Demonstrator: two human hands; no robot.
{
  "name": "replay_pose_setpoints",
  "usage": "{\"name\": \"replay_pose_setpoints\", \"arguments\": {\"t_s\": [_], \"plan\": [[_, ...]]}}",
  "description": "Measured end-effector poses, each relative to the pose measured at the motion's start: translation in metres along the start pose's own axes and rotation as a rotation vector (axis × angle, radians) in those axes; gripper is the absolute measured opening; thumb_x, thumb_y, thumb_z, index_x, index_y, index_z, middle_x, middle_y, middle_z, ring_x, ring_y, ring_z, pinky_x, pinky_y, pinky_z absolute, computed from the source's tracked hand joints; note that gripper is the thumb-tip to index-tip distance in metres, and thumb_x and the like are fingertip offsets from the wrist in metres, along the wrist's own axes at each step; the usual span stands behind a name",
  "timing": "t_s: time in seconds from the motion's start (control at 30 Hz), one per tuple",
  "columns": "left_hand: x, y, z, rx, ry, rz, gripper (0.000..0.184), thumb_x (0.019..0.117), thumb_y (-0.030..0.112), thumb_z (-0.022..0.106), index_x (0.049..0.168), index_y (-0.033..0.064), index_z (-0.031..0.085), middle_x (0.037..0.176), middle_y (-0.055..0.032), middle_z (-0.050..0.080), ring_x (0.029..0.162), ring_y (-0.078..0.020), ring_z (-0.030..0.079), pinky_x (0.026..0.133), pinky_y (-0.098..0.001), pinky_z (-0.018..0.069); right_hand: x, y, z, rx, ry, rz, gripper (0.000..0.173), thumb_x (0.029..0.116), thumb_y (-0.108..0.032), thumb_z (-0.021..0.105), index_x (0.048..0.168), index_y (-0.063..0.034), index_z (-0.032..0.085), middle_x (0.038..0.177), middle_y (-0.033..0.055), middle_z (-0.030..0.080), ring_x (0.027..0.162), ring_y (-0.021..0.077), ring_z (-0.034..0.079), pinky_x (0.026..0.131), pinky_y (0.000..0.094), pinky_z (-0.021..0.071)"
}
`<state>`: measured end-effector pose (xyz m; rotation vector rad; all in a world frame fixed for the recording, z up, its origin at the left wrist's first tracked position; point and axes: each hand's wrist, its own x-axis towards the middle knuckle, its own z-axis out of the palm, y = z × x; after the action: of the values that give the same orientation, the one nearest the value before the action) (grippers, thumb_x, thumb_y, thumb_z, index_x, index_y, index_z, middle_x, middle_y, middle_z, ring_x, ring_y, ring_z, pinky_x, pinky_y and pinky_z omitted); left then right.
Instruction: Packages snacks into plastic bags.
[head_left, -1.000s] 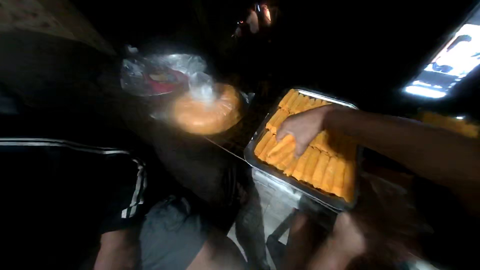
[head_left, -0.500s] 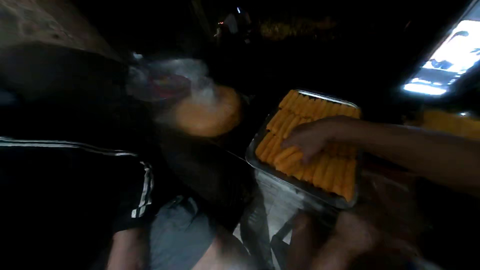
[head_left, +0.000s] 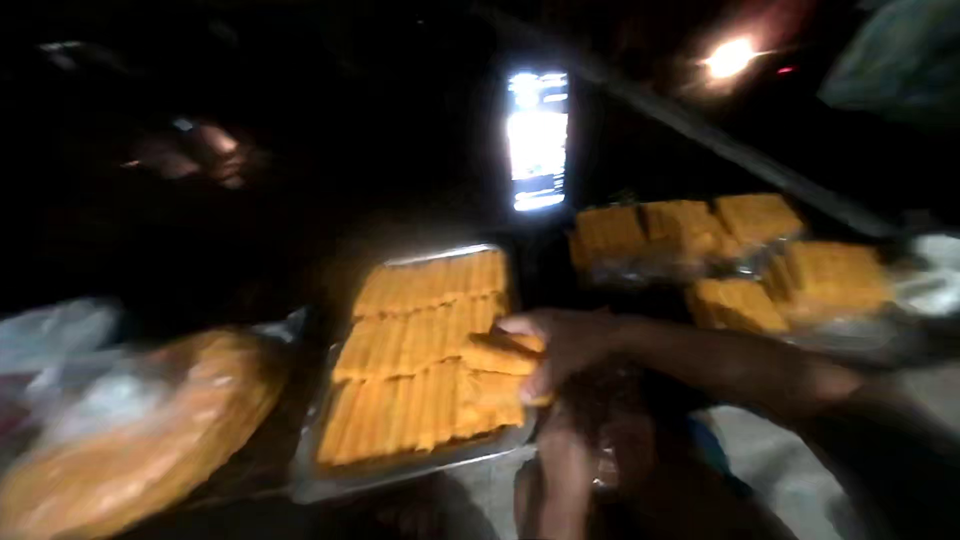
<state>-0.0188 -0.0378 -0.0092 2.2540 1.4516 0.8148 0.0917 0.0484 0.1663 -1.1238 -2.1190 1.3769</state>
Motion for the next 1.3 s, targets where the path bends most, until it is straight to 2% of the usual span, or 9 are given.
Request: {"name": "replay_pose_setpoints", "arguments": {"t_s": [0.13,0.23,0.3,0.43,0.6,0.83,1.0,1.1,1.3], "plan": [[0.003,0.026,-0.027,0.053,-0.144,-0.105,0.027,0.0856,0.013,0.076,0.102,-0.0082,0.073,0.097,-0.0283,0.072,0.092,-0.0467,0.071,0.081,-0.0624,0.0552,-0.098,0.055,0.019,0.49,0.241,0.254,0.071,0.087,-0.002,0.072,0.151,-0.0061,0.043,0.133,0.0145,0.06,0.112,0.0182,0.064,0.095,0.0382,0.0564],[0.009,0.025,-0.02,0.047,-0.026,0.037,0.037,0.0856,0.003,0.074,0.121,-0.0031,0.069,0.118,-0.0244,0.07,0.099,-0.0429,0.071,0.081,-0.0588,0.0594,-0.152,0.085,0.039,0.74,0.392,0.273,0.063,0.0876,-0.007,0.069,0.146,-0.0054,0.047,0.122,0.0091,0.066,0.103,0.0163,0.068,0.088,0.0367,0.0598],[0.014,0.034,-0.021,0.051,0.005,0.11,0.031,0.0887,0.002,0.071,0.12,0.0009,0.071,0.122,-0.0233,0.069,0.1,-0.0417,0.071,0.079,-0.0577,0.0601,-0.173,0.097,0.051,0.791,0.483,0.267,0.063,0.0845,-0.009,0.07,0.144,-0.0066,0.048,0.117,0.0088,0.068,0.096,0.0175,0.069,0.08,0.0368,0.0611],[0.013,0.062,-0.025,0.041,-0.057,0.099,0.032,0.0927,0.005,0.068,0.125,-0.0006,0.069,0.128,-0.0256,0.065,0.107,-0.0426,0.069,0.088,-0.0585,0.0575,-0.187,0.105,0.062,0.639,0.61,0.291,0.075,0.0806,-0.007,0.079,0.147,-0.005,0.045,0.126,0.0146,0.065,0.106,0.0207,0.068,0.089,0.0395,0.0595],[0.007,0.087,-0.025,0.11,-0.044,0.081,0.042,0.0913,0.009,0.071,0.131,-0.002,0.065,0.127,-0.0283,0.065,0.1,-0.0453,0.071,0.082,-0.0594,0.0585,-0.186,0.107,0.069,0.394,0.721,0.361,0.081,0.0808,-0.012,0.082,0.15,-0.0035,0.041,0.13,0.0212,0.062,0.113,0.0275,0.066,0.096,0.0464,0.0567],[0.014,0.105,-0.032,0.059,-0.228,-0.071,0.06,0.0927,0.009,0.07,0.149,0.003,0.05,0.134,-0.0266,0.062,0.102,-0.045,0.07,0.086,-0.0626,0.0559,-0.184,0.106,0.075,-0.008,0.654,0.322,0.065,0.0881,-0.016,0.078,0.146,0.0,0.052,0.139,0.0232,0.059,0.126,0.0331,0.06,0.109,0.0478,0.0481],[0.019,0.099,-0.029,0.078,-0.117,0.076,0.058,0.0882,0.003,0.071,0.144,0.0009,0.056,0.128,-0.0249,0.067,0.102,-0.0429,0.071,0.085,-0.0597,0.0577,-0.182,0.104,0.064,-0.096,0.542,0.345,0.061,0.0895,-0.016,0.076,0.145,-0.0025,0.054,0.138,0.0223,0.06,0.126,0.0346,0.06,0.109,0.05,0.0473],[0.022,0.098,-0.029,0.097,-0.114,0.129,0.057,0.089,0.003,0.071,0.144,0.0034,0.057,0.134,-0.0227,0.064,0.109,-0.0421,0.069,0.089,-0.059,0.0565,-0.178,0.102,0.057,-0.144,0.484,0.397,0.063,0.0911,-0.02,0.075,0.148,-0.0068,0.052,0.141,0.0209,0.059,0.128,0.0347,0.059,0.109,0.0524,0.0471],[0.022,0.102,-0.029,0.245,-0.092,0.362,0.057,0.0845,0.001,0.073,0.14,0.0049,0.062,0.137,-0.0152,0.066,0.09,-0.0348,0.075,0.07,-0.0501,0.0615,-0.173,0.088,0.054,-0.25,0.503,0.414,0.055,0.0919,-0.016,0.073,0.142,-0.0005,0.055,0.137,0.0246,0.059,0.122,0.039,0.062,0.104,0.0547,0.0495]]}}
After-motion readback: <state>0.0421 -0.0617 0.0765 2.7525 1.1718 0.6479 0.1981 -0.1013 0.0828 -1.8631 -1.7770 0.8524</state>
